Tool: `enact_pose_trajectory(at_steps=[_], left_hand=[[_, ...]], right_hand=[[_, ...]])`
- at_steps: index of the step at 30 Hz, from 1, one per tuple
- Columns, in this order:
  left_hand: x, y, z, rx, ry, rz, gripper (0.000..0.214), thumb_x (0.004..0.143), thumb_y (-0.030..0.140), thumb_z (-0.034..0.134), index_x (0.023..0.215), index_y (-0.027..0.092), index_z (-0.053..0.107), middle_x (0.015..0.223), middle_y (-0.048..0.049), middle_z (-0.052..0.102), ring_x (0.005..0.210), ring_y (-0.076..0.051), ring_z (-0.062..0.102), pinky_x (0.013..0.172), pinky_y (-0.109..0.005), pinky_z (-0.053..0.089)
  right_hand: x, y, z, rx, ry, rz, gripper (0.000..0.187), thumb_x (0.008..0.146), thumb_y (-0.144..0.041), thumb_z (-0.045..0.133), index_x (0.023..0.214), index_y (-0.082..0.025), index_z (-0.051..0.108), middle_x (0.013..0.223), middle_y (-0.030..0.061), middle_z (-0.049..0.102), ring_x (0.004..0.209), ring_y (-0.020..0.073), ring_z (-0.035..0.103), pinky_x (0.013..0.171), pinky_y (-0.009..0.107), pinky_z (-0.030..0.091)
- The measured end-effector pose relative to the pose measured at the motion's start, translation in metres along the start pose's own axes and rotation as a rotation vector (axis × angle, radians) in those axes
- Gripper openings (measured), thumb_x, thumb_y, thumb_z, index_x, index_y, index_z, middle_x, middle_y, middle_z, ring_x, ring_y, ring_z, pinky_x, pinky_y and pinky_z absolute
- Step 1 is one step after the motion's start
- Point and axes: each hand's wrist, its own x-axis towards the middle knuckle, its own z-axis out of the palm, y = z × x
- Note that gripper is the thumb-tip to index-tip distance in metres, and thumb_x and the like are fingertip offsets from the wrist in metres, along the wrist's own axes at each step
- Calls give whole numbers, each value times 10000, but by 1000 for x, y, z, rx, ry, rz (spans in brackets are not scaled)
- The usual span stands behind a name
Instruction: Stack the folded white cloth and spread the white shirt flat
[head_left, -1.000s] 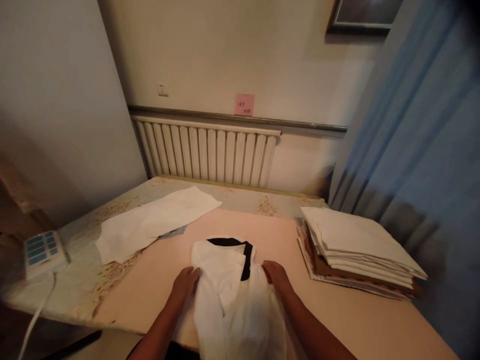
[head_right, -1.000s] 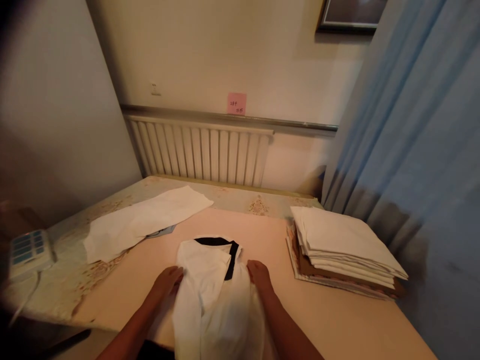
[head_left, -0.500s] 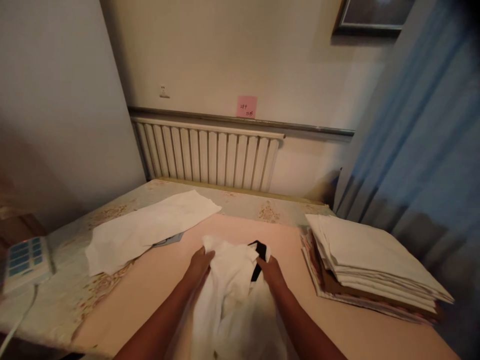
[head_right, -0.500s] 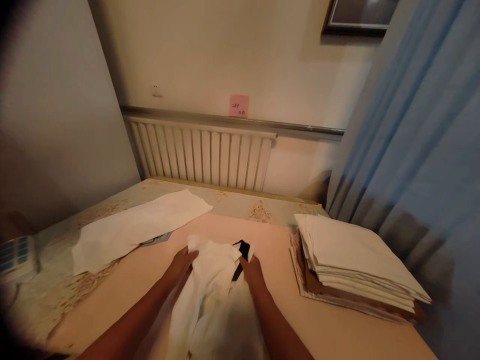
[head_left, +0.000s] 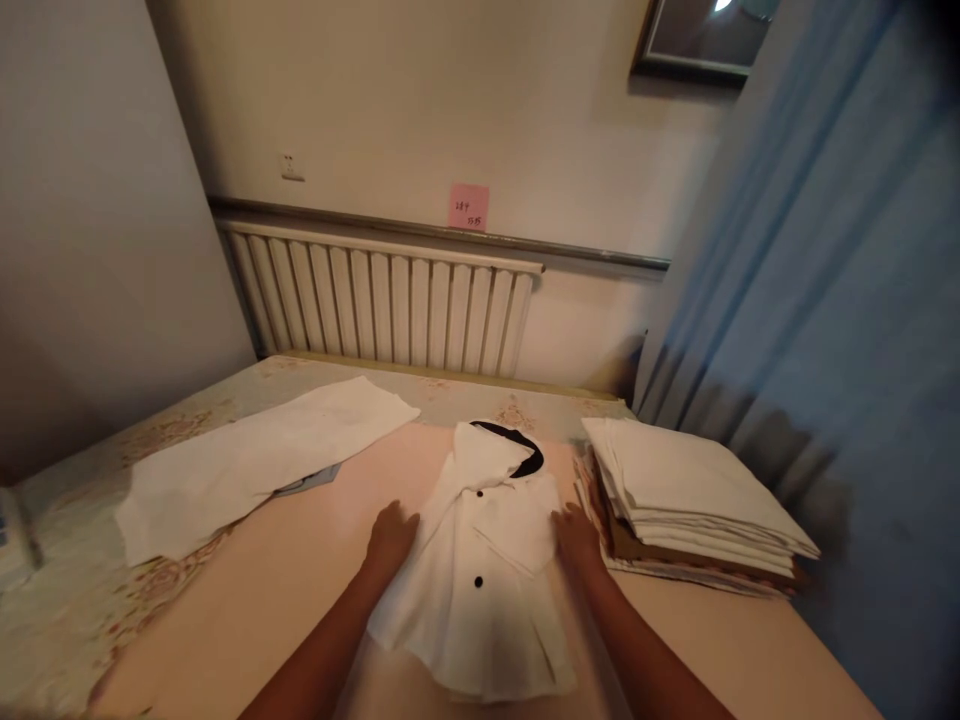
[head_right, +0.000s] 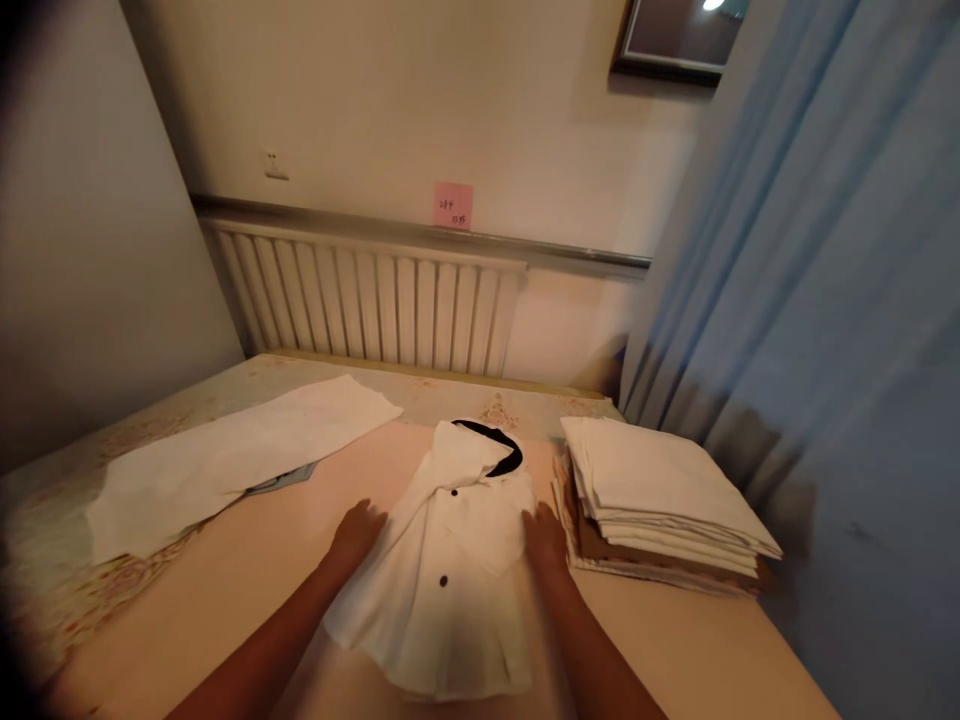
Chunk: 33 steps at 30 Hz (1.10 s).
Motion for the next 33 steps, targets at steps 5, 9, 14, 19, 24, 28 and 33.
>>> enact_pose_trajectory(at_steps=[5, 9, 14, 19, 24, 28, 33], left_hand=[[-43, -40, -1, 165, -78, -19, 244, 836, 296, 430, 952, 148, 586, 1043, -131, 647, 1039, -259, 591, 889, -342, 394], [-62, -48, -6, 219, -122, -20, 270, 841, 325, 429, 996, 171, 588, 1055, -114, 663, 993, -245, 616, 829, -321, 410], [-76, -52, -13, 255, -158, -17, 241, 857, 221, 363, 935, 194, 589, 994, -86, 692, 932, -208, 646, 771, -284, 424], [-93, -65, -33, 307, -139, -40, 217, 857, 173, 365, 895, 190, 578, 982, -86, 695, 951, -203, 644, 805, -278, 425], [-114, -86, -46, 342, -157, -58, 204, 861, 172, 360, 868, 200, 563, 970, -81, 695, 962, -211, 643, 813, -279, 425], [-130, -94, -44, 336, -199, -44, 176, 840, 174, 400, 877, 200, 570, 931, -56, 696, 932, -197, 655, 781, -255, 429], [-147, -101, -42, 282, -280, -59, 233, 875, 216, 340, 931, 187, 564, 802, -42, 678, 729, -196, 663, 693, -275, 437]], right_hand=[[-76, 21, -8, 36, -49, 101, 320, 787, -377, 388, 795, -209, 660, 742, 46, 702, 695, 191, 643, 639, 277, 463], [-112, 13, -7, 59, -136, 108, 312, 811, -429, 423, 782, -227, 659, 701, 22, 694, 685, 189, 651, 633, 269, 463], [-137, 12, -1, 52, -160, 37, 260, 749, -344, 507, 904, -212, 669, 855, 56, 730, 798, 215, 685, 721, 298, 492], [-144, 26, -16, 82, -108, 34, 299, 727, -267, 437, 905, -208, 670, 905, 62, 736, 839, 219, 691, 764, 311, 503], [-153, 39, -38, 87, -93, 39, 274, 743, -293, 442, 897, -224, 657, 884, 48, 731, 822, 217, 684, 748, 305, 495], [-164, 41, -46, 50, -129, 25, 266, 756, -275, 442, 918, -225, 647, 880, 45, 728, 825, 211, 680, 738, 292, 478], [-177, 38, -58, -74, -128, 28, 265, 840, -318, 422, 986, -233, 627, 876, 58, 724, 810, 226, 674, 705, 297, 457]])
